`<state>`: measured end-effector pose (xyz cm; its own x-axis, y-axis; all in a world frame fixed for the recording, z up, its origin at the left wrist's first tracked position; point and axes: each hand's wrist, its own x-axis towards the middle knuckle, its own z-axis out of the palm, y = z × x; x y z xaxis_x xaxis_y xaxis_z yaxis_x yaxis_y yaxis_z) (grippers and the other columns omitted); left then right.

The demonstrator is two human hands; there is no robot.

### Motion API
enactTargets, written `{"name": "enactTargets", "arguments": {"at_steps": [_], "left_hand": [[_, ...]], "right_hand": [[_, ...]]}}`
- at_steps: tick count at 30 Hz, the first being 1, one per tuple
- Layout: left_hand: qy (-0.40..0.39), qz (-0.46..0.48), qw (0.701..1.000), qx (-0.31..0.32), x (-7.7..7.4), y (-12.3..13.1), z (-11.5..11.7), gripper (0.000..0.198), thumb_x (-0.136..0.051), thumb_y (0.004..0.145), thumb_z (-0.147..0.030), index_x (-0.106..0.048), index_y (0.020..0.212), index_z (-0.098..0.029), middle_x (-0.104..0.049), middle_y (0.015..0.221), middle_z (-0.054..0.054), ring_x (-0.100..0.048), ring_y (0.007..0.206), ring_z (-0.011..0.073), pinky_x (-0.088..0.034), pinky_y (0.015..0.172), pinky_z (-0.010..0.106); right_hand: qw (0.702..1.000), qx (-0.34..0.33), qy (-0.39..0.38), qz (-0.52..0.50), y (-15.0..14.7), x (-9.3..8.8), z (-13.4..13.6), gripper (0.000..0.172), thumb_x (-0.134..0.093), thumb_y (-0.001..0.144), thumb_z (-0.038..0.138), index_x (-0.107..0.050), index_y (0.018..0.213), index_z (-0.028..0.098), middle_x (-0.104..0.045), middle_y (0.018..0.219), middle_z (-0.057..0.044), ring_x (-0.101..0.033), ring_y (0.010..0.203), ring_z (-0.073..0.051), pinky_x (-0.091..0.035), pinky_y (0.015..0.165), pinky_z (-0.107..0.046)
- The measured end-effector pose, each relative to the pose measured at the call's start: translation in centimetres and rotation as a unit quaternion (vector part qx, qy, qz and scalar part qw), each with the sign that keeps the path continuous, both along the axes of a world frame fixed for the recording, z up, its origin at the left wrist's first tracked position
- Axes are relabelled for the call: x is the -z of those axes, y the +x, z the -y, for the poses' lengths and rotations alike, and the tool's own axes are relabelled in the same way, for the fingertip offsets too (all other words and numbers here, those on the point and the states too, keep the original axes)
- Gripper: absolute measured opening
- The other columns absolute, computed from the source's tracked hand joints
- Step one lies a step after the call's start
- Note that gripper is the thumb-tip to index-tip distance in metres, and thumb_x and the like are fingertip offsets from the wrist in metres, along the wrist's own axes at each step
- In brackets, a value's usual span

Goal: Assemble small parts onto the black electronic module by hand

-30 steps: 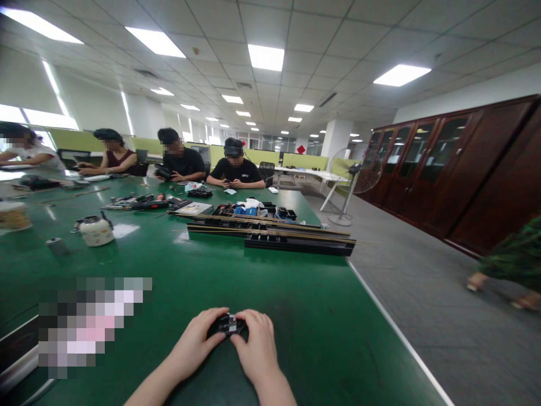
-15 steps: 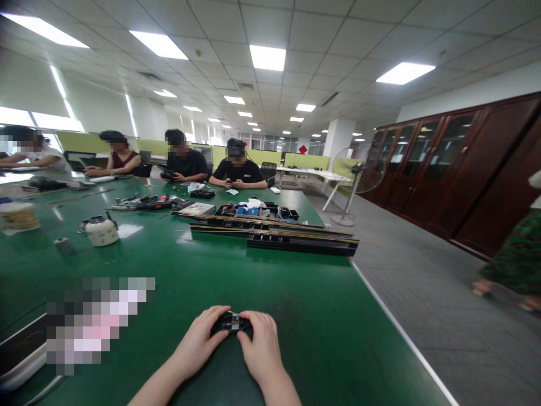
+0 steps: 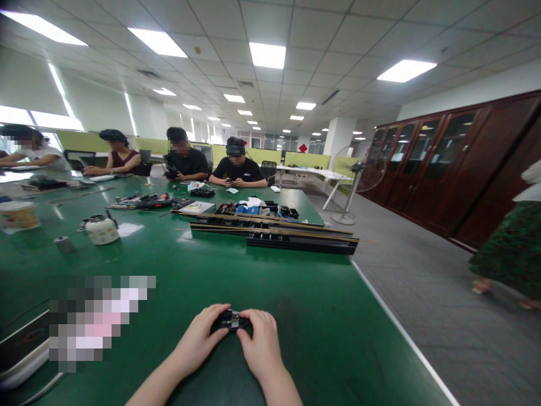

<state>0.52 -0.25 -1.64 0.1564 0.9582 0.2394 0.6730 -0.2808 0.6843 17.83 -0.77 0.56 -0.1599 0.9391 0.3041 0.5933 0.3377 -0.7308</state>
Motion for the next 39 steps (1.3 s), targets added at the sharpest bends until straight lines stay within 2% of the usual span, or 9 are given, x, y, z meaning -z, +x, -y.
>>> {"name": "enactTargets", "arguments": {"at_steps": [8, 39], "left_hand": [[0.000, -0.001, 1.000, 0.002, 0.10, 0.03, -0.11, 0.041, -0.053, 0.071, -0.020, -0.053, 0.111, -0.021, -0.059, 0.114, 0.008, -0.051, 0.107, 0.0217, -0.038, 0.094, 0.037], [-0.003, 0.003, 1.000, 0.000, -0.07, 0.13, -0.06, 0.040, -0.053, 0.070, -0.020, -0.053, 0.110, -0.022, -0.060, 0.113, 0.007, -0.052, 0.106, 0.0217, -0.038, 0.093, 0.037]], "right_hand": [[1.000, 0.003, -0.016, 0.025, 0.01, 0.22, -0.21, 0.025, -0.055, 0.066, 0.014, -0.064, 0.088, 0.023, -0.067, 0.093, -0.003, -0.057, 0.094, -0.023, -0.039, 0.086, -0.036], [1.000, 0.002, -0.017, 0.022, -0.05, 0.08, -0.06, 0.023, -0.055, 0.067, 0.015, -0.063, 0.086, 0.023, -0.067, 0.092, -0.002, -0.057, 0.093, -0.021, -0.038, 0.086, -0.034]]}}
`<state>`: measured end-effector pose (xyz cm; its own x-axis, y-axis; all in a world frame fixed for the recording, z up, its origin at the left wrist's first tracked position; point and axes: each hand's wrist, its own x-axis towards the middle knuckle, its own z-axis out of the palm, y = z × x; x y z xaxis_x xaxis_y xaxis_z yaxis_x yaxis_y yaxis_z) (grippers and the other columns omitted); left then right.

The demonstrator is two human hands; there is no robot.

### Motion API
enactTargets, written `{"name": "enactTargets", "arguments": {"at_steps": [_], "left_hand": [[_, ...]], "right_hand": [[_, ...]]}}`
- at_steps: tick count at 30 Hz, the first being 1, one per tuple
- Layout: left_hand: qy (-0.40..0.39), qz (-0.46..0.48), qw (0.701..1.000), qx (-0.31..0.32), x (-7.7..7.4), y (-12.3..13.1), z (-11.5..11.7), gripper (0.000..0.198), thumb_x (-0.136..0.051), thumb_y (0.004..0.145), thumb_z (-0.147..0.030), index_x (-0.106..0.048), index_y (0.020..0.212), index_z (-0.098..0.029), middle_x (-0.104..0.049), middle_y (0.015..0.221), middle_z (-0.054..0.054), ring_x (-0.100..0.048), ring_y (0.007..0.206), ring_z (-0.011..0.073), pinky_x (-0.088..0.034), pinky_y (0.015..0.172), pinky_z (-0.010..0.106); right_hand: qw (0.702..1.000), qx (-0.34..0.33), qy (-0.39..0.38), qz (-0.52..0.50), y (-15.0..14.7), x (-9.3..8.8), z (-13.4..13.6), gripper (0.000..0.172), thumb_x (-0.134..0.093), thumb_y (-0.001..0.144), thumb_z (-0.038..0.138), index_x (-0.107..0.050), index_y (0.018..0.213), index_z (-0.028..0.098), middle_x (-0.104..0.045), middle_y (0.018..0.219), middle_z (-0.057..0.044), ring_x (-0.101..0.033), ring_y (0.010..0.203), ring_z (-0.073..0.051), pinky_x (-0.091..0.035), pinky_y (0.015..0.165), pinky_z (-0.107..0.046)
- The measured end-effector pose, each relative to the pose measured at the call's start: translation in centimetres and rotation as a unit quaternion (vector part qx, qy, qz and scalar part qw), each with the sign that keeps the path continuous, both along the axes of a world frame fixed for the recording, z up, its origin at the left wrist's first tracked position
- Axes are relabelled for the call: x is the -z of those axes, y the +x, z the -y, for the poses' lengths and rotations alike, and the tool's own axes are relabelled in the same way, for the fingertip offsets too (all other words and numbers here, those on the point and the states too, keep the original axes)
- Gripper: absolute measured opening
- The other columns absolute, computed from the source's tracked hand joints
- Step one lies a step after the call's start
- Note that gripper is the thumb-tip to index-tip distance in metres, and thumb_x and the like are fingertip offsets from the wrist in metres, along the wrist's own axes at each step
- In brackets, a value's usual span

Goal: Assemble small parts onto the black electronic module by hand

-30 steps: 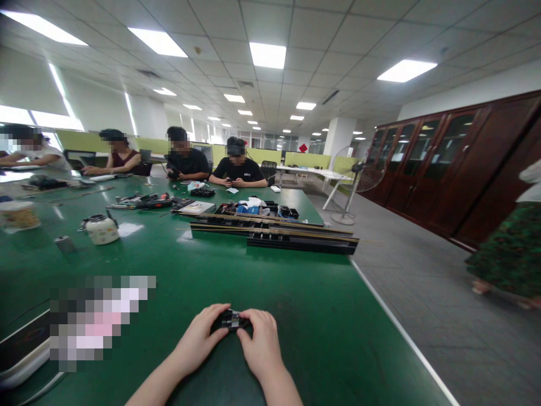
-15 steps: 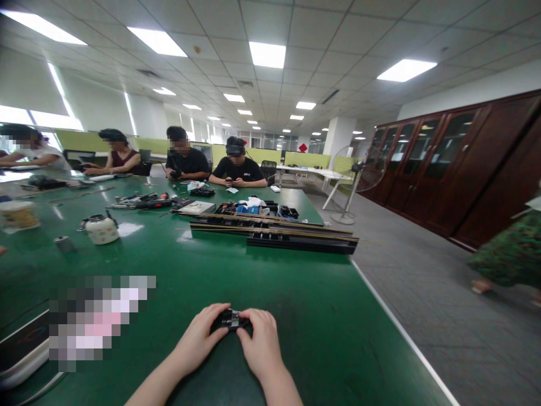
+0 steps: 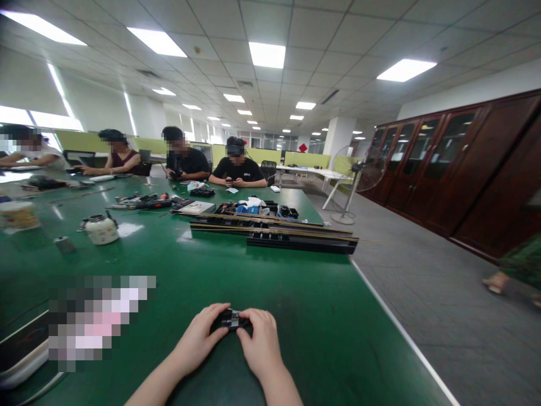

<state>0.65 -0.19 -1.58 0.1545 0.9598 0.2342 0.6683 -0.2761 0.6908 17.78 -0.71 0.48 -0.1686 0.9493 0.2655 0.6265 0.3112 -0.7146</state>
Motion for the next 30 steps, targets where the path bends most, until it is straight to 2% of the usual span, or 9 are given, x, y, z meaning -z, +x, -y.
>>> {"name": "enactTargets", "arguments": {"at_steps": [30], "left_hand": [[0.001, -0.007, 1.000, 0.001, -0.09, -0.05, 0.06, 0.039, -0.053, 0.071, -0.020, -0.054, 0.110, -0.021, -0.059, 0.114, 0.008, -0.051, 0.106, 0.0220, -0.038, 0.094, 0.038]], "right_hand": [[1.000, -0.003, -0.002, 0.002, 0.05, -0.04, -0.08, 0.024, -0.055, 0.067, 0.014, -0.063, 0.087, 0.023, -0.066, 0.093, -0.002, -0.057, 0.094, -0.021, -0.038, 0.087, -0.035]]}}
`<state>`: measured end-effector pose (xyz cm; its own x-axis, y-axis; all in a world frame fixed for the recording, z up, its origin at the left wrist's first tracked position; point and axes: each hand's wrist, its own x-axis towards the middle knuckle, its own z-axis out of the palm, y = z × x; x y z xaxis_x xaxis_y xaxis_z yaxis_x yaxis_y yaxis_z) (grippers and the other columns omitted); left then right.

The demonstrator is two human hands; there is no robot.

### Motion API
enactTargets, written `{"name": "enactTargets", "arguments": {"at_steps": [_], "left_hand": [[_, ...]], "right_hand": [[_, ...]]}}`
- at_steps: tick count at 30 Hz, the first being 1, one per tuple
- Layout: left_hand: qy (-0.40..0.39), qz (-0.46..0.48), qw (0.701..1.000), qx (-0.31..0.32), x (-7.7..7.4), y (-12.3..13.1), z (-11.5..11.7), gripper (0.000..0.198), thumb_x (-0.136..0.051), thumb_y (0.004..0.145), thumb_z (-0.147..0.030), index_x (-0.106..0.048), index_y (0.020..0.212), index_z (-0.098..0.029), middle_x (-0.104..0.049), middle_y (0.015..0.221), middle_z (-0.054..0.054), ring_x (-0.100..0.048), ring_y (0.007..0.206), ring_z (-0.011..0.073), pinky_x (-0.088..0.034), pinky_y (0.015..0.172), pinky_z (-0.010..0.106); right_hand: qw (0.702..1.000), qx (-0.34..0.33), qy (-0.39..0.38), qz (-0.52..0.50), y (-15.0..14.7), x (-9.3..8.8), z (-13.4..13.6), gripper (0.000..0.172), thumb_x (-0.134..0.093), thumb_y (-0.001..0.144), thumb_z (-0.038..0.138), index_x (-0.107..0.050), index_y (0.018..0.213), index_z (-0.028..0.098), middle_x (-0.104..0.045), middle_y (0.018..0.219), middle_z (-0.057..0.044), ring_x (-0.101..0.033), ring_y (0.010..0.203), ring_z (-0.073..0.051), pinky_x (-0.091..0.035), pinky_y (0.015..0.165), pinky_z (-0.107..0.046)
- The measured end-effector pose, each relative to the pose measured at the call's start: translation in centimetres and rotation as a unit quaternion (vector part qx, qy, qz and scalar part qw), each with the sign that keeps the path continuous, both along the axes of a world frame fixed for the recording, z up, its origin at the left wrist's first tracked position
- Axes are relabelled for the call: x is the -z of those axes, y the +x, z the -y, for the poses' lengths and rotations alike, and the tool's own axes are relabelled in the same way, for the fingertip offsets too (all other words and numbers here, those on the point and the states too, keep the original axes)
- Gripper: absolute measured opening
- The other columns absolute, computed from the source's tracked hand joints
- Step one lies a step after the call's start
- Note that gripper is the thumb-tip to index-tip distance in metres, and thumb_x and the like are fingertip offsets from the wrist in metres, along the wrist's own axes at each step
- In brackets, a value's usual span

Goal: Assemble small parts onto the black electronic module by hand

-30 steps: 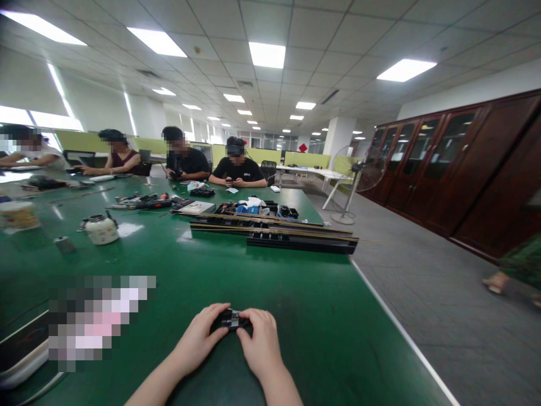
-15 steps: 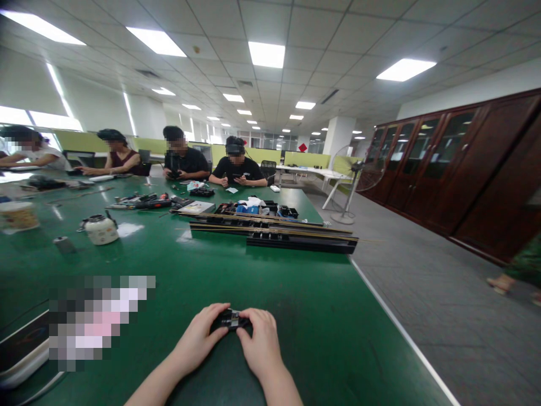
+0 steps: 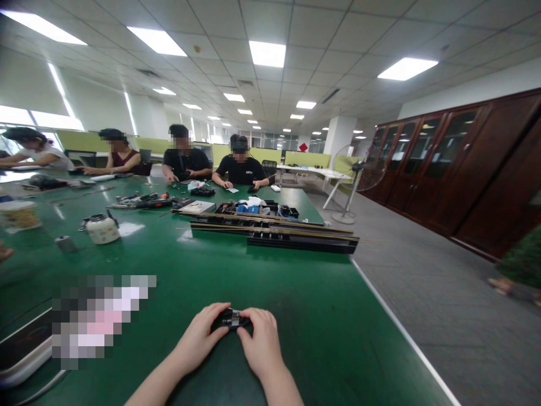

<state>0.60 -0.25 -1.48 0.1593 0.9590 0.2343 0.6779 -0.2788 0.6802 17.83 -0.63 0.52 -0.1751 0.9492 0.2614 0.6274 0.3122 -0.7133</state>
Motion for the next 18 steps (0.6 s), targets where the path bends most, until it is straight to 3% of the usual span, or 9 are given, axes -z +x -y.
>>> {"name": "enactTargets", "arguments": {"at_steps": [18], "left_hand": [[-0.003, 0.007, 1.000, 0.000, 0.25, -0.09, -0.06, 0.040, -0.054, 0.071, -0.020, -0.053, 0.111, -0.024, -0.059, 0.115, 0.007, -0.051, 0.107, 0.0226, -0.038, 0.094, 0.040]], "right_hand": [[1.000, 0.000, 0.000, -0.004, 0.01, 0.11, -0.04, 0.023, -0.055, 0.067, 0.015, -0.063, 0.087, 0.023, -0.066, 0.094, -0.003, -0.057, 0.094, -0.022, -0.038, 0.088, -0.036]]}}
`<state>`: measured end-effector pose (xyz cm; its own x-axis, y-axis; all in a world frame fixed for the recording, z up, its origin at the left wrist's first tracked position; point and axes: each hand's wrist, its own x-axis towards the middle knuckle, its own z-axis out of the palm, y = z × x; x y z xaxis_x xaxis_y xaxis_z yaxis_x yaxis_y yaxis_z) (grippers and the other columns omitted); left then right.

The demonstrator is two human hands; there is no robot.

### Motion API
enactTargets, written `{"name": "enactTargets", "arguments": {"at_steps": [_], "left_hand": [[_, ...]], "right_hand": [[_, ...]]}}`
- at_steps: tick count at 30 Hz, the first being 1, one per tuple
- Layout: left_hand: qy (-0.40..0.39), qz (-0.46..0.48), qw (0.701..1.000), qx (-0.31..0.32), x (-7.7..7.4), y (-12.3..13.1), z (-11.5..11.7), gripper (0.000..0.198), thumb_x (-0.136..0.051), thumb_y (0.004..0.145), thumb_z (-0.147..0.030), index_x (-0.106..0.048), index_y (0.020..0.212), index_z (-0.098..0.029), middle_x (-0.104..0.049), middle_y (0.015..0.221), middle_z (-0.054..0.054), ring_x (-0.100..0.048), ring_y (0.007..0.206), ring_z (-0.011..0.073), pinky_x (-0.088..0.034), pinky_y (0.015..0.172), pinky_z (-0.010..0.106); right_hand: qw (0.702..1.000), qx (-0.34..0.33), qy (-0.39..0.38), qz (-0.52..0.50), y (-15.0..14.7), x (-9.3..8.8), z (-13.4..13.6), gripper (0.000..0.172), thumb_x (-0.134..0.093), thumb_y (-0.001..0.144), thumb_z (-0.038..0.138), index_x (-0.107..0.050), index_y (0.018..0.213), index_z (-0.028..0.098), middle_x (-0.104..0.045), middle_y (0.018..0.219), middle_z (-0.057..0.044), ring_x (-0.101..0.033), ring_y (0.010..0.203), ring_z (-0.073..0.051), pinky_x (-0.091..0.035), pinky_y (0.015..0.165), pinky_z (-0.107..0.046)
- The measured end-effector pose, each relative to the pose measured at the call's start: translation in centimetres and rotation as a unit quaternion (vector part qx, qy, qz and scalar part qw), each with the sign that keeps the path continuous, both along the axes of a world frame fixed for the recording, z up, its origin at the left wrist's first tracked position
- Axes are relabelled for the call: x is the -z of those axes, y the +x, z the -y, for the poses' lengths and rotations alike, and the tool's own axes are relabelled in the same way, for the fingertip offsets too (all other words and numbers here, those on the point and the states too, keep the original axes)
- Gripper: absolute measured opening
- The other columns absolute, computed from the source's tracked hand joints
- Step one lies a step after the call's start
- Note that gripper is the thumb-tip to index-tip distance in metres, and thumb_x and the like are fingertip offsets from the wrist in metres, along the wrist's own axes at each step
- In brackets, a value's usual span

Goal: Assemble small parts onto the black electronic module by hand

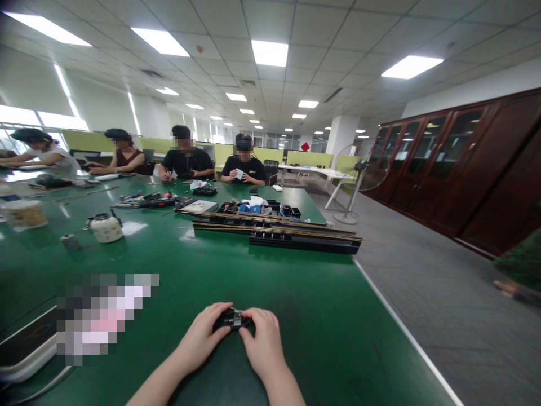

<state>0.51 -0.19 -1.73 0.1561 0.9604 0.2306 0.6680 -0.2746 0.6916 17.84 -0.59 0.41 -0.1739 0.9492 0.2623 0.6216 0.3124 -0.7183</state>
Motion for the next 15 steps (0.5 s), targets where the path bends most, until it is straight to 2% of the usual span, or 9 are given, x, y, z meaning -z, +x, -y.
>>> {"name": "enactTargets", "arguments": {"at_steps": [15], "left_hand": [[-0.003, 0.000, 1.000, -0.002, -0.12, 0.07, 0.05, 0.041, -0.054, 0.070, -0.020, -0.054, 0.111, -0.024, -0.059, 0.114, 0.006, -0.051, 0.107, 0.0226, -0.037, 0.094, 0.039]], "right_hand": [[1.000, 0.005, -0.001, 0.004, 0.01, -0.01, 0.02, 0.024, -0.056, 0.066, 0.014, -0.063, 0.087, 0.023, -0.067, 0.094, -0.002, -0.057, 0.095, -0.022, -0.039, 0.088, -0.036]]}}
